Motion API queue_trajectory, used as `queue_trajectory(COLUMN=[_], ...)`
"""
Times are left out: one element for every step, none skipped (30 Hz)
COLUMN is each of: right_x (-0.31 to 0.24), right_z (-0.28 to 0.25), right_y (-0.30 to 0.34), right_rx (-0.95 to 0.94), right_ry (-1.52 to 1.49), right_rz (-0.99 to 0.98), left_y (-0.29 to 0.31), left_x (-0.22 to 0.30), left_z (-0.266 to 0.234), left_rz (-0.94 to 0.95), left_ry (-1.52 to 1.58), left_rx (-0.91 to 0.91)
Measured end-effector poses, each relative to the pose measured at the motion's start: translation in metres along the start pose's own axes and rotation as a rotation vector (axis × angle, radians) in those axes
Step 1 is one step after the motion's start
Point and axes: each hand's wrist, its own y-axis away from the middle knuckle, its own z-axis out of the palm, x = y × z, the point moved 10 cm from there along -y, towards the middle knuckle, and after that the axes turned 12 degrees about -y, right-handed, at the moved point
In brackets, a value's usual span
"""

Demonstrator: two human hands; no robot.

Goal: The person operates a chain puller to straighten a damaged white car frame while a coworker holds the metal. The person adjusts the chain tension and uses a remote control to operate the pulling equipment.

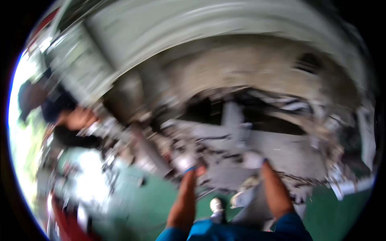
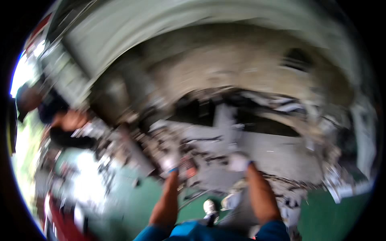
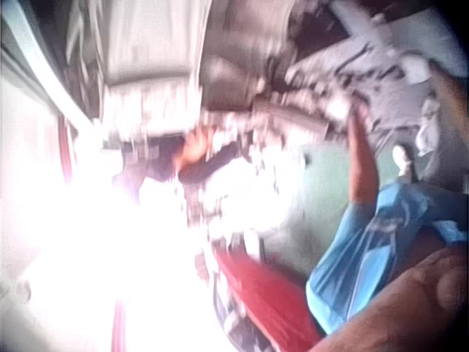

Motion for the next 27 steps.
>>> queue_trajectory(right_x=[-0.035,-0.048,-0.069,-0.072,-0.091,-0.074,-0.073,-0.074,-0.078,-0.073,-0.073,-0.046,-0.057,-0.061,-0.064,-0.058,-0.051,-0.057,-0.061,-0.063,-0.061,-0.064,-0.063,-0.065,-0.065,-0.065,-0.067], right_z=[0.004,-0.004,-0.004,-0.015,-0.019,-0.028,-0.030,-0.031,-0.030,-0.028,-0.028,0.003,0.002,-0.001,-0.003,-0.008,-0.009,-0.012,-0.015,-0.019,-0.021,-0.023,-0.025,-0.027,-0.027,-0.029,-0.031], right_y=[-0.001,0.002,-0.003,0.007,0.014,0.008,0.010,0.013,0.013,0.023,0.026,-0.022,-0.030,-0.023,-0.017,-0.008,-0.005,-0.005,-0.006,-0.005,0.000,-0.003,-0.002,-0.001,0.001,0.002,0.001], right_rx=[-0.005,0.057,0.104,0.175,0.207,0.252,0.264,0.258,0.225,0.188,0.203,0.201,0.200,0.213,0.215,0.220,0.219,0.220,0.216,0.218,0.225,0.218,0.218,0.225,0.228,0.234,0.233], right_ry=[0.140,0.088,0.039,-0.015,-0.059,0.088,0.112,0.131,0.106,0.083,0.098,0.281,0.276,0.263,0.225,0.204,0.183,0.182,0.183,0.187,0.187,0.179,0.174,0.175,0.178,0.178,0.172], right_rz=[-0.042,-0.070,-0.157,-0.210,-0.313,-0.136,-0.102,-0.087,-0.066,-0.034,-0.018,-0.101,-0.143,-0.157,-0.143,-0.114,-0.102,-0.103,-0.107,-0.103,-0.096,-0.097,-0.092,-0.089,-0.087,-0.084,-0.085], left_y=[0.007,0.024,0.036,0.051,0.070,0.094,0.092,0.095,0.079,0.095,0.100,0.111,0.098,0.090,0.093,0.104,0.118,0.114,0.110,0.105,0.105,0.105,0.104,0.104,0.103,0.103,0.103], left_x=[-0.006,-0.005,-0.010,-0.013,-0.019,-0.014,-0.038,-0.059,-0.088,-0.055,-0.051,-0.042,-0.051,-0.070,-0.064,-0.046,-0.025,-0.024,-0.028,-0.031,-0.032,-0.032,-0.031,-0.029,-0.029,-0.028,-0.028], left_z=[-0.013,-0.005,-0.017,-0.011,-0.020,-0.013,0.021,0.056,0.078,0.078,0.075,0.085,0.084,0.102,0.102,0.098,0.088,0.088,0.091,0.095,0.096,0.097,0.098,0.096,0.095,0.093,0.092], left_rz=[-0.051,-0.096,-0.160,-0.238,-0.336,-0.417,-0.423,-0.425,-0.405,-0.343,-0.389,-0.432,-0.452,-0.468,-0.471,-0.472,-0.484,-0.485,-0.487,-0.489,-0.494,-0.488,-0.481,-0.475,-0.470,-0.465,-0.459], left_ry=[0.121,0.266,0.388,0.480,0.529,0.558,0.588,0.601,0.586,0.615,0.577,0.546,0.574,0.627,0.620,0.609,0.601,0.612,0.622,0.630,0.631,0.632,0.632,0.631,0.637,0.643,0.648], left_rx=[-0.048,-0.135,-0.168,-0.243,-0.253,-0.307,-0.445,-0.599,-0.633,-0.675,-0.674,-0.696,-0.662,-0.692,-0.667,-0.651,-0.560,-0.554,-0.547,-0.542,-0.539,-0.556,-0.574,-0.591,-0.591,-0.591,-0.591])
